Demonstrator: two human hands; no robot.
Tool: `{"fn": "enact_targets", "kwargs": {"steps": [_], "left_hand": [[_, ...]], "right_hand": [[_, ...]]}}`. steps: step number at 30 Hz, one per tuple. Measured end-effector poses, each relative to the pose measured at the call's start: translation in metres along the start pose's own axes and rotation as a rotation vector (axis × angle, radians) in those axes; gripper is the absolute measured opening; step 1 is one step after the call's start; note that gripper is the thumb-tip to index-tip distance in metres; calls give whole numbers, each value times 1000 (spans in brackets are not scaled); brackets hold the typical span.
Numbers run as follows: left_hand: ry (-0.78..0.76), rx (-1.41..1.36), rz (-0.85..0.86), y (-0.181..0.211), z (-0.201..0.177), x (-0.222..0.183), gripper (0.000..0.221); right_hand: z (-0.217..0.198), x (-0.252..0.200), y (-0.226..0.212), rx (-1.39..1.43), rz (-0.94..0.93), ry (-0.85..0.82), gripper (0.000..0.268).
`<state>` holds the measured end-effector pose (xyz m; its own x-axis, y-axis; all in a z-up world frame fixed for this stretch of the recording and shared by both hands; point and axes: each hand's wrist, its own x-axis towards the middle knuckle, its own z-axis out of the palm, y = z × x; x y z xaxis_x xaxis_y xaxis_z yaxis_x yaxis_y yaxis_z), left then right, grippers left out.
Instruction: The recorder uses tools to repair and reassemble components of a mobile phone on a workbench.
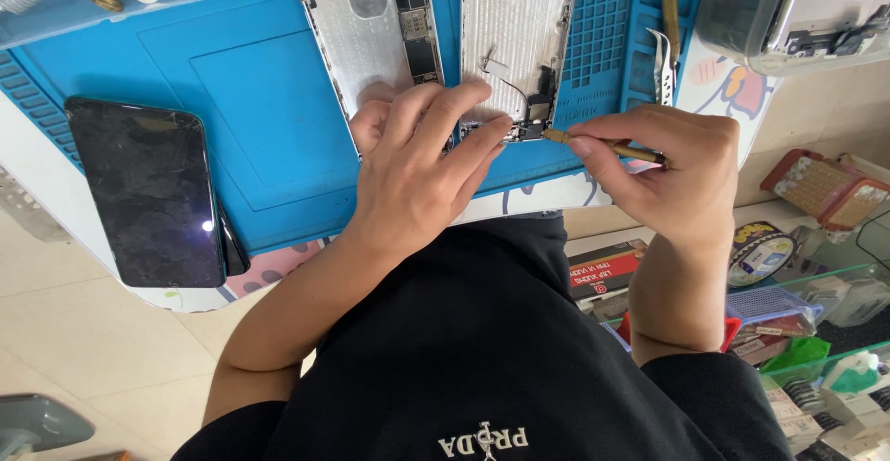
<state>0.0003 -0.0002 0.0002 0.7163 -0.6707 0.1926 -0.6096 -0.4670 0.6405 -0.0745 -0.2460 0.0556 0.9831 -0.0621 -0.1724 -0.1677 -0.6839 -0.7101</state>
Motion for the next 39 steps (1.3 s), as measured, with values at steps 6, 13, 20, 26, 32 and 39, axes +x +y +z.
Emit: {"fn": "enact_targets", "kwargs": {"steps": [6,13,20,26,32,39], "left_hand": [[-4,53,15,2,-3,2,22],[11,71,33,2,1,0,28],[-3,59,12,4,0,1,23],[-35,64,-8,8,-6,4,19],[-20,29,-5,5,-3,3,21],[-3,-2,-5,3,-1,4,15]], "right_hand": [[8,0,12,68,35,14,10],[11,-4,18,139,43,32,10],[12,-5,22,131,27,34,10],[11,-4,23,118,20,35,10],[11,-6,25,185,30,29,9],[12,-6,24,158,27,39,9]]}}
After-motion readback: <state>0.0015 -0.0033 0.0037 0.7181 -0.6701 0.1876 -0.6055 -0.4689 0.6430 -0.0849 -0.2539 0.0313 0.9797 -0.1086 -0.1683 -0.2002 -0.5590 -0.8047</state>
